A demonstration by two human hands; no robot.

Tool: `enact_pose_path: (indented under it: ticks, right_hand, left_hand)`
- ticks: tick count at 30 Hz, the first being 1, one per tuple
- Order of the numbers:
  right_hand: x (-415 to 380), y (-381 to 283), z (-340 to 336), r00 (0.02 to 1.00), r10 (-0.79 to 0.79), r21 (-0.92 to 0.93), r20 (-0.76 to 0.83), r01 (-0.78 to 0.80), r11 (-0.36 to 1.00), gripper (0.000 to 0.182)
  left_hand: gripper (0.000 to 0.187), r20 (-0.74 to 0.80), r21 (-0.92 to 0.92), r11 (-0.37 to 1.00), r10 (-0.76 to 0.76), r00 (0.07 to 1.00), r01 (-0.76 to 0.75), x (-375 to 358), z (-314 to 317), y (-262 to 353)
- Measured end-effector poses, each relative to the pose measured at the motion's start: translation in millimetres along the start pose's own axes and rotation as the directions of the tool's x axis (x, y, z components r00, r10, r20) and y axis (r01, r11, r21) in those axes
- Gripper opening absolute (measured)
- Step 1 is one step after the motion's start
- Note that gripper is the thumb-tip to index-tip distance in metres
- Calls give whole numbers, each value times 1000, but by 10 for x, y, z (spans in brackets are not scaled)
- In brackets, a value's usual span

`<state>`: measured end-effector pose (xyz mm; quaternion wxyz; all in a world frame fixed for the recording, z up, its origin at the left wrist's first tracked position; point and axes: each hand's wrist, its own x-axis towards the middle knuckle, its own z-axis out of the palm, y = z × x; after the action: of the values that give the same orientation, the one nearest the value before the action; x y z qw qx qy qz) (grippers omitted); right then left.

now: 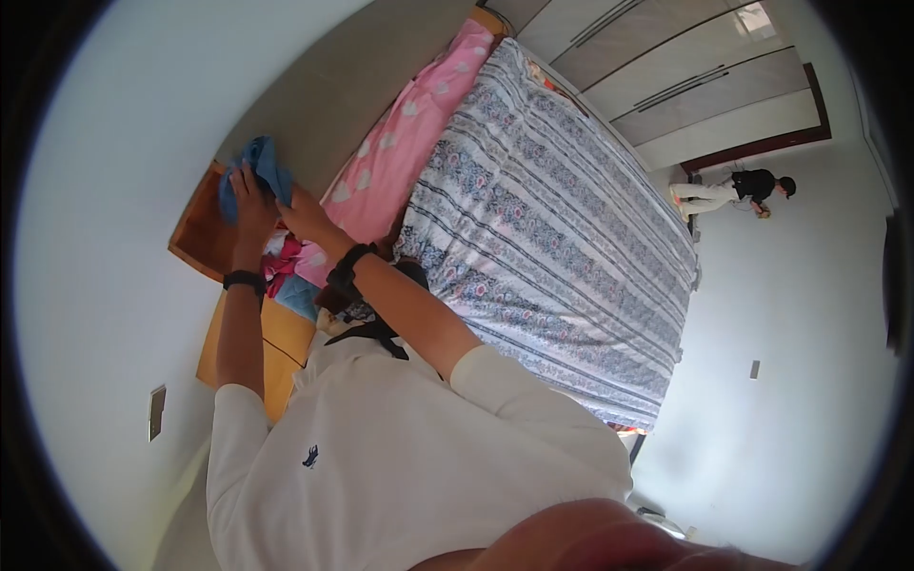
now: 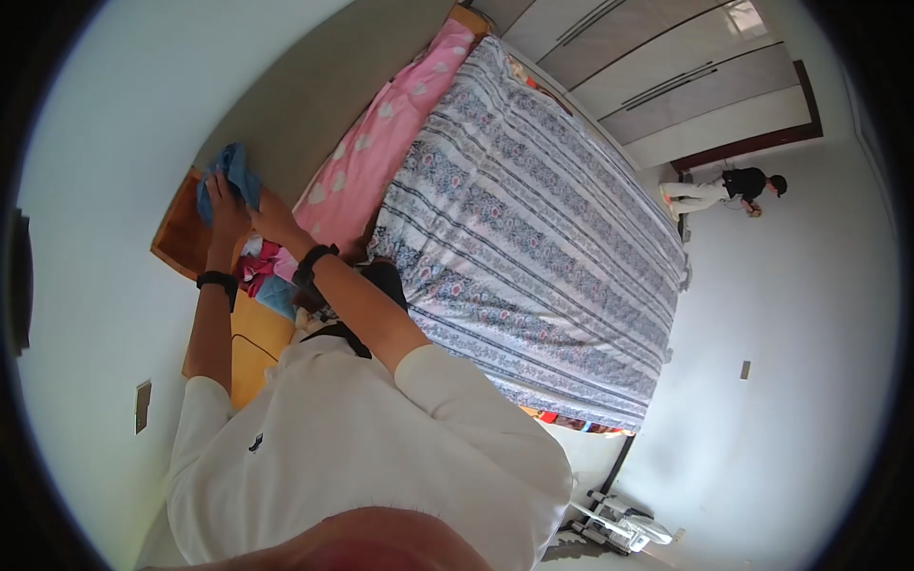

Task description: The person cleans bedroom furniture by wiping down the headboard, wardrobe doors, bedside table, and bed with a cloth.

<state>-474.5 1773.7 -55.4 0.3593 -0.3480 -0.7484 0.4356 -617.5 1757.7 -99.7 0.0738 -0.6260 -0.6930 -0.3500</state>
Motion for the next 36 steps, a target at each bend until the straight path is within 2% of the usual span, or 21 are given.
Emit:
enact_pose_path:
  ticks: [1,2,3,4,6,8,10,11,12,14,15,17,21,24,25,26,27,28,29,32,36]
  right_hand:
    - [-71,48,-42,1000,24,-5,-4,-24,1000,41]
    - [-176,195,-83,980,179,14,84,-181,983,37]
    - [-213,391,-192,936,316,17,154,-323,946,33]
    - [-260,554,-285,938,331,-1,98,-333,943,33]
    - [-445,1005,-197,920,360,13,154,-366,930,42]
    - [-463,1182,-285,901,382,19,204,-394,919,47]
    - [-259,1152,-251,977,185,57,110,-192,980,43]
    - [-73,643,-411,916,393,243,77,-400,884,48]
    - [124,97,-666,804,587,424,93,-566,708,54]
    - [424,68,-723,985,128,251,-119,-95,963,59]
    - [572,33,-750,987,126,275,-101,-94,957,59]
    - [813,37,-819,956,-234,-176,-177,204,963,60]
    - [1198,612,-852,952,-239,-78,-194,228,971,60]
    - [1595,1013,-1094,989,-94,-154,-118,75,985,63]
    - [1777,1309,-1139,938,-324,-426,-119,247,871,62]
    - [1867,1492,-1148,845,-532,-658,-58,369,657,62]
    - [1897,1452,-1221,854,-516,-634,-69,362,683,62]
    - [1997,1419,-1371,968,-229,-460,-103,158,874,61]
    - [2111,1363,-1535,996,67,-271,-65,-82,959,60]
    - [2277,1402,-1762,990,81,-253,-116,-108,961,58]
    - [2374,1594,-1899,985,8,-161,-172,-36,986,63]
  left_hand:
    - [78,-27,4,996,-86,996,86,-43,50,79]
    - [80,-48,5,986,-166,985,167,-79,103,177]
    - [82,73,80,980,-186,980,180,-70,-55,368]
    - [84,186,138,977,-187,964,163,-84,-214,597]
    - [86,56,248,940,-256,965,235,-190,28,719]
    - [84,56,166,969,-195,979,184,-9,-17,801]
    - [76,88,175,978,-127,988,111,133,-117,689]
    - [71,138,227,972,-102,985,69,275,-76,603]
    - [66,187,115,993,-30,982,8,448,3,490]
    - [58,168,-138,988,91,981,-68,742,387,260]
    - [55,97,-275,955,139,985,-108,843,645,147]
    - [54,45,-467,870,204,978,-160,1150,770,228]
    - [55,116,-341,914,271,955,-219,1698,984,393]
    - [51,123,-315,922,277,953,-227,2037,1382,362]
    - [50,101,-212,909,385,918,-358,2181,1627,305]
    - [49,96,-107,871,489,867,-480,2257,1782,271]
    - [49,130,-97,876,481,867,-472,2291,1864,318]
    - [49,35,-165,895,424,905,-414,2392,1975,397]
    - [50,-66,-230,903,358,932,-363,2532,2055,471]
    - [53,3,-95,874,479,878,-477,2774,2225,502]
    - [52,58,-64,881,473,879,-469,2932,2178,796]
